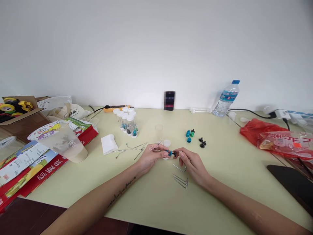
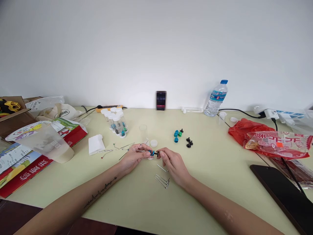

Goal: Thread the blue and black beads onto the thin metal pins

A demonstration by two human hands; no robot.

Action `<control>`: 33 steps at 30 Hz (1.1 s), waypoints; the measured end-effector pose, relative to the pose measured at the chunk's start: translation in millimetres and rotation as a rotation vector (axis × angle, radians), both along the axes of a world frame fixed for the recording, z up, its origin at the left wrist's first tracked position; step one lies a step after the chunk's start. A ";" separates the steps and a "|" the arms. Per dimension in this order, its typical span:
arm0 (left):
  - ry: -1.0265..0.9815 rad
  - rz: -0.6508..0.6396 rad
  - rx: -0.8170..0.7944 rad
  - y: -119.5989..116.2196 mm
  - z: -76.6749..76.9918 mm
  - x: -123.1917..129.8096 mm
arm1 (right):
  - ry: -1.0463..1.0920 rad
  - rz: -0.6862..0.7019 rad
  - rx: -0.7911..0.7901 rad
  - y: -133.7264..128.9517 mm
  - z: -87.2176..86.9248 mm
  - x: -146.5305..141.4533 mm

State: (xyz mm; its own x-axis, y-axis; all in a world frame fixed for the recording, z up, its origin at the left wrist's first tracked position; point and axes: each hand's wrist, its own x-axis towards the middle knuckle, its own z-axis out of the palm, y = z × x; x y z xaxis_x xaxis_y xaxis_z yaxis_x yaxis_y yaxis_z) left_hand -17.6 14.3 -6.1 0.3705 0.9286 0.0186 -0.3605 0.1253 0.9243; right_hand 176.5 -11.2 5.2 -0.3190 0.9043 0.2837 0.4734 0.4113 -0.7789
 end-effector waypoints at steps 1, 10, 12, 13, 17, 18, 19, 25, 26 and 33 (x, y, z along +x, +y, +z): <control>-0.001 0.002 -0.002 0.0 -0.1 0.0 | 0.001 -0.001 -0.005 0.2 -0.6 0.0; -0.006 0.003 -0.001 -0.2 0.6 0.1 | -0.034 -0.002 -0.021 0.4 -1.9 0.5; -0.005 0.006 0.000 -0.3 0.9 0.1 | -0.054 -0.003 -0.022 0.1 -1.7 0.2; -0.004 0.006 0.001 -0.2 1.1 0.0 | -0.058 -0.003 -0.024 -0.1 -1.5 0.0; -0.011 0.005 0.006 -0.3 2.2 -0.4 | -0.001 0.011 -0.028 -0.8 0.4 -0.6; -0.011 0.003 0.009 -0.4 2.5 -0.4 | 0.018 0.018 -0.024 -1.0 1.0 -0.7; -0.010 0.003 0.011 -0.5 2.7 -0.4 | 0.029 0.025 -0.016 -1.1 1.4 -0.7; -0.002 0.009 0.010 -0.7 1.9 -0.4 | 0.016 0.035 -0.005 -1.2 1.0 -1.1; -0.003 0.008 0.009 -0.6 1.7 -0.4 | 0.014 0.035 -0.011 -1.1 0.7 -1.2; -0.002 0.009 0.007 0.1 0.9 -0.8 | 0.037 0.045 -0.022 -0.7 -0.2 -0.6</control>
